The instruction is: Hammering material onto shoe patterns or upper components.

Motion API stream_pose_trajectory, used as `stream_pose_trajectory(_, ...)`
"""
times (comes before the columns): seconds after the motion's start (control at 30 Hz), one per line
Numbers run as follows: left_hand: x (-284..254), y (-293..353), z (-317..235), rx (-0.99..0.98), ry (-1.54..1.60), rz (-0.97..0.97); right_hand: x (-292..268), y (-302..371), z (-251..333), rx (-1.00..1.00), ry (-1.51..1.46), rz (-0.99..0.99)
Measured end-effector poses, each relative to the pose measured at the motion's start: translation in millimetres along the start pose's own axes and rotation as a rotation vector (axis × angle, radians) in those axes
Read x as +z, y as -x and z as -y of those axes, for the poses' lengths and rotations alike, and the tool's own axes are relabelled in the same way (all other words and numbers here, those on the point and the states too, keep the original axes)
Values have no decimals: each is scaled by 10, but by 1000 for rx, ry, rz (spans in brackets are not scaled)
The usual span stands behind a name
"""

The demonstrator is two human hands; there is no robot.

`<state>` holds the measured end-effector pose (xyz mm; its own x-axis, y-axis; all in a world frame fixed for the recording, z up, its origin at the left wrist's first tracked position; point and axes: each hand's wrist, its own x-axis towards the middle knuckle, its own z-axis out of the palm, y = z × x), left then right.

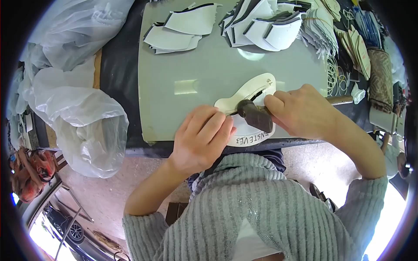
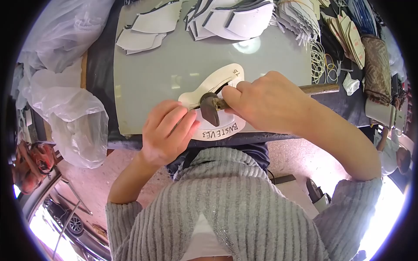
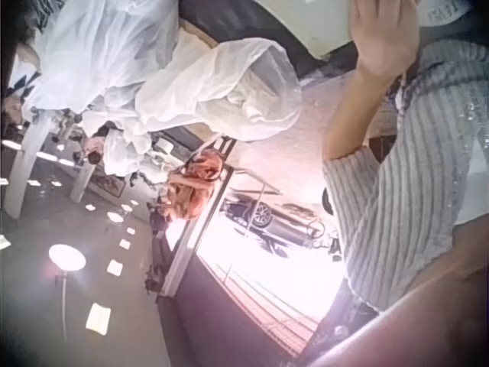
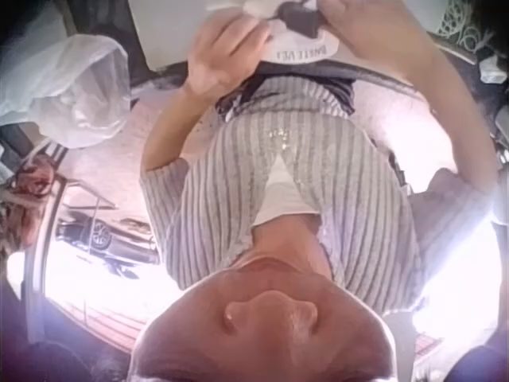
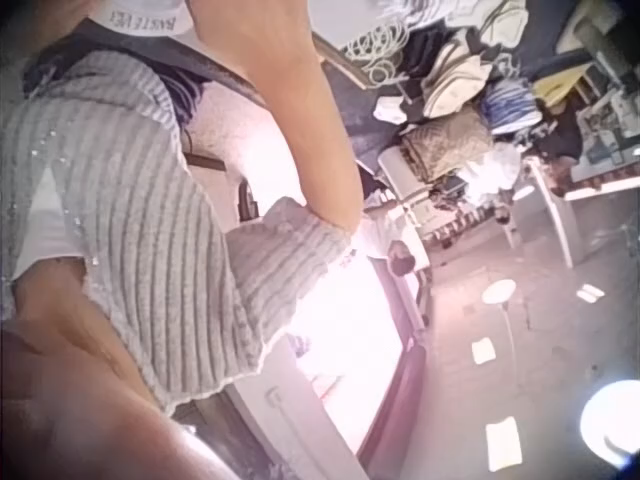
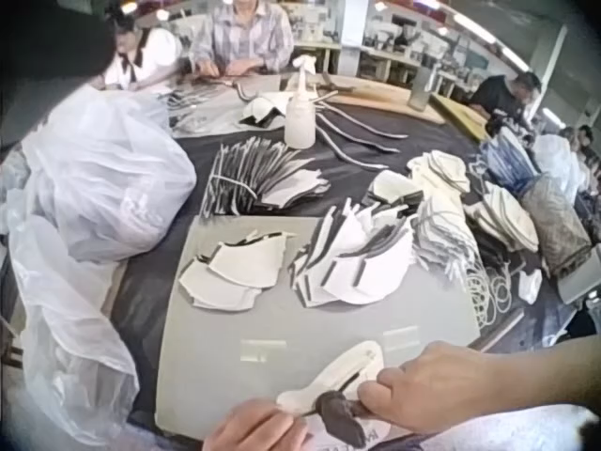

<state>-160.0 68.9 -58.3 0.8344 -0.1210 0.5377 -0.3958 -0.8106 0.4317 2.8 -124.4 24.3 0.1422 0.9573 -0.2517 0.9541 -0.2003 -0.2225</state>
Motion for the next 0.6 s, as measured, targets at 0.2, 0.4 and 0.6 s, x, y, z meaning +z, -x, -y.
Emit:
stream_pose_trajectory(0.2,28,-1,8,-32,26,-12,44,18,45,96,-80,129)
stream_pose_trajectory(0.4,36,-12,33,-30,56,-7,123,7,129,83,-87,-36)
stream_pose_trajectory(0.6,42,-4,41,17,3,-40,151,-4,230,137,-82,-48)
